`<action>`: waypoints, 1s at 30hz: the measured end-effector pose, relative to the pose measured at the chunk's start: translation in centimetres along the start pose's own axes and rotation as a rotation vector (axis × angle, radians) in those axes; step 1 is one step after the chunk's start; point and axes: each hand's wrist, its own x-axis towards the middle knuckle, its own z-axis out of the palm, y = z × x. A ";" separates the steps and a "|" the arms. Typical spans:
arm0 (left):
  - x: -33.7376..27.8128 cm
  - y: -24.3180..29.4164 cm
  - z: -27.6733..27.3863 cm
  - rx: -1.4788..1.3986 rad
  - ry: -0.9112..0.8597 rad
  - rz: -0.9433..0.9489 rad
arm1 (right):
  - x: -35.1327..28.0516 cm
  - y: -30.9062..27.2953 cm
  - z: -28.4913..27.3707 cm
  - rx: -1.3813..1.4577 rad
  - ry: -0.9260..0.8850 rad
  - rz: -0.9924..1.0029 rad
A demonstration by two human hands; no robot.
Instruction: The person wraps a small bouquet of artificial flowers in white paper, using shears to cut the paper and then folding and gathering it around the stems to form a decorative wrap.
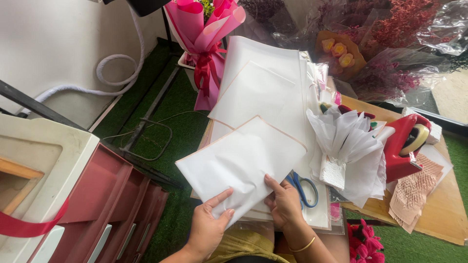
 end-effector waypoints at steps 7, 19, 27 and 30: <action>-0.5 1.1 -3.0 0.105 -0.076 0.046 | 6.1 -2.9 -3.3 0.107 -0.127 -0.298; 0.5 0.0 -2.4 0.109 -0.046 -0.087 | 9.4 -7.3 -3.4 -0.152 -0.126 -0.609; 1.4 0.0 2.0 -0.081 0.062 0.018 | 1.9 2.2 -1.3 -0.182 -0.434 -0.015; 0.6 1.7 2.5 -0.120 0.037 -0.082 | -2.2 2.8 -0.6 -0.311 -0.347 0.020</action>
